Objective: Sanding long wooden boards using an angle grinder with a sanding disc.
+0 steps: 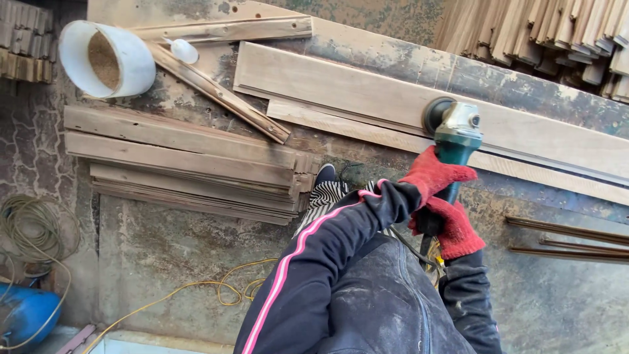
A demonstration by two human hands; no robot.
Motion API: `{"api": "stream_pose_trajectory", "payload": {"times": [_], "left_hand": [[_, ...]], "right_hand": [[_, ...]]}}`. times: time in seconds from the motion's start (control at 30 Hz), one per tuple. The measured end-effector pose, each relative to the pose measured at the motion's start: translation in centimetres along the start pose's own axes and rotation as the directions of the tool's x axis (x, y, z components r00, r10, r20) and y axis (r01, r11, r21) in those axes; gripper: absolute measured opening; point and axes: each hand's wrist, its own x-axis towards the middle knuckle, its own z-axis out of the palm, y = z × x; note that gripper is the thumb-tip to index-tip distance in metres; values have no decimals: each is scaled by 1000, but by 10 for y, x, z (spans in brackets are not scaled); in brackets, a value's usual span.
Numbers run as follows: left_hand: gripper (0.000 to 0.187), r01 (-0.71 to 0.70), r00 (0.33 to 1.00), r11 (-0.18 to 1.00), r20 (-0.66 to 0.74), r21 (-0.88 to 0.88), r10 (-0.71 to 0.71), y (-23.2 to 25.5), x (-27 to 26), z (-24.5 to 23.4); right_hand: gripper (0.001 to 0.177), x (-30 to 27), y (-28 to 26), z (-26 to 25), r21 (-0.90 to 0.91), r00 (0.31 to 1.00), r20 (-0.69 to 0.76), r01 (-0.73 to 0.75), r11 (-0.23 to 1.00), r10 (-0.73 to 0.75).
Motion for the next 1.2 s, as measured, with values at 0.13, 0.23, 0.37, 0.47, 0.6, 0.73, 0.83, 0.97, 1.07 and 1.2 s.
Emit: {"api": "stream_pose_trajectory", "payload": {"times": [0.13, 0.23, 0.37, 0.47, 0.6, 0.73, 0.83, 0.97, 1.07, 1.2], "left_hand": [[81, -25, 996, 994, -89, -108, 16, 4, -3, -48], [78, -75, 984, 983, -170, -170, 46, 5, -6, -90], [69, -175, 951, 933, -300, -314, 77, 12, -7, -149], [58, -211, 936, 881, -346, -424, 58, 23, -15, -186], [60, -226, 912, 841, -411, -491, 5, 17, -5, -222], [73, -169, 926, 850, -375, -500, -37, -7, 20, -209], [62, -149, 945, 847, -326, -510, -30, 9, -3, -158], [69, -125, 970, 950, -237, -285, 57, 10, -7, -75], [79, -72, 994, 967, -101, -246, 48, -12, 18, -13], [89, -12, 999, 1000, 29, -8, 13, -21, 27, 63]], "right_hand": [[23, 13, 2, 40, -96, 997, 65, -29, 995, 35], [29, 7, -10, 82, -168, 989, 137, -36, 985, 59], [37, 15, -9, 132, -244, 963, 262, -3, 970, 69], [40, 12, -18, 170, -320, 942, 323, 16, 947, 93], [43, 11, -26, 201, -363, 906, 395, 1, 932, 153], [42, 20, -20, 180, -340, 904, 399, -13, 940, 156], [42, 24, -16, 137, -345, 923, 364, 11, 939, 123], [34, 14, -20, 67, -211, 976, 194, -61, 976, 103], [27, 13, -12, 10, -94, 994, 84, -61, 994, 69], [24, 3, -12, -45, 73, 998, -63, -8, 997, 13]]}}
